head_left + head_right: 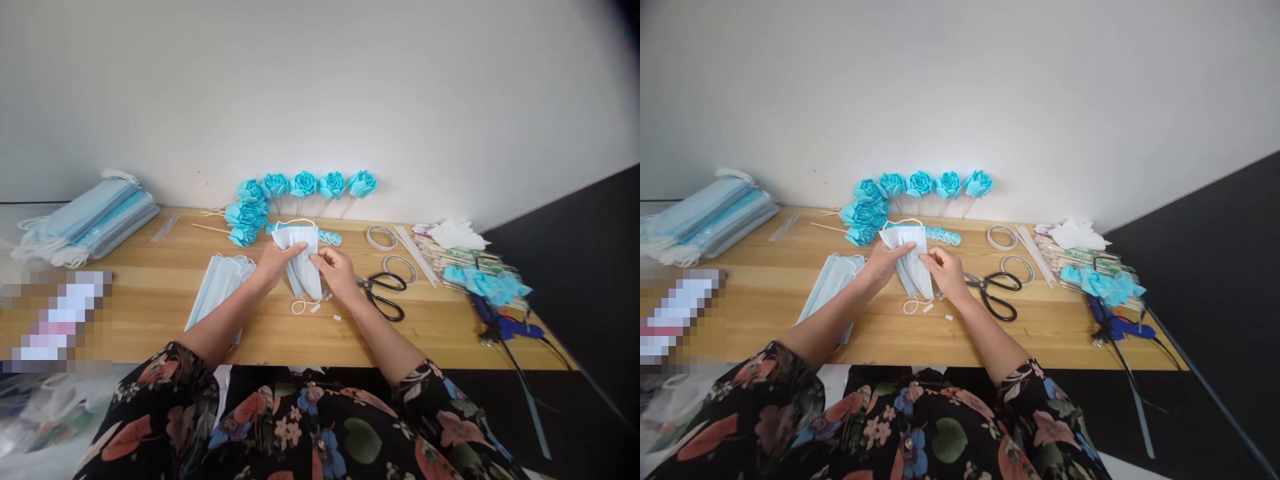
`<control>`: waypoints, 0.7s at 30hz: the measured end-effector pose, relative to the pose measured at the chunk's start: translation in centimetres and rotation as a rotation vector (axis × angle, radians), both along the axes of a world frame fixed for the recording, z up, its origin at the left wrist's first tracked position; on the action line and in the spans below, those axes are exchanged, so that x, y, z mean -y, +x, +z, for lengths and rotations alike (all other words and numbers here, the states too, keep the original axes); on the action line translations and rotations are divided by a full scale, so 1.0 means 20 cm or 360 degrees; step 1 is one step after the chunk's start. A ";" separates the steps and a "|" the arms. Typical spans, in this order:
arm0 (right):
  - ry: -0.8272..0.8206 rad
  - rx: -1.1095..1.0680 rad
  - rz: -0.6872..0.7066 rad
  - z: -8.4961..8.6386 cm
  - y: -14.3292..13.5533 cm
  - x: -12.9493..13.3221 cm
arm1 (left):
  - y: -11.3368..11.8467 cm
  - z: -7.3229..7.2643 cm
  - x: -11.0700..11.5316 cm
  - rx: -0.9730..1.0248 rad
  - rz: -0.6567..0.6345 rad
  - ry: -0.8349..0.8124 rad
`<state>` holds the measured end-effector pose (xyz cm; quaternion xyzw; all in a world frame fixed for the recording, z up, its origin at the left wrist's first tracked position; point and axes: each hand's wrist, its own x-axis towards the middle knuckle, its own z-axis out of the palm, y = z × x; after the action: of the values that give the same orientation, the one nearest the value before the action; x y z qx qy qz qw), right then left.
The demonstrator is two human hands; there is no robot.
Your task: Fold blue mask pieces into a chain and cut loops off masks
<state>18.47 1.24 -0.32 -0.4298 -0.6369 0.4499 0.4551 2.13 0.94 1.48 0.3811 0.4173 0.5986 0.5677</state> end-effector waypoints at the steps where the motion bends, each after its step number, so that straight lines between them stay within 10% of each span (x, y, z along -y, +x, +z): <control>1: 0.0029 0.0032 -0.0018 0.01 0.00 0.00 | 0.00 0.00 0.00 -0.0023 0.0006 -0.0006; 12: 0.0157 0.0124 -0.0138 0.04 -0.01 0.04 | 0.00 -0.05 0.01 -0.0385 -0.0057 -0.0044; 21: 0.0113 0.0135 -0.0129 0.01 0.00 0.02 | -0.13 0.04 -0.04 -0.0921 0.0592 0.0716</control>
<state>18.41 0.82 -0.10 -0.4575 -0.6533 0.3896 0.4605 -0.45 1.70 2.33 0.5664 0.4804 0.6354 0.2114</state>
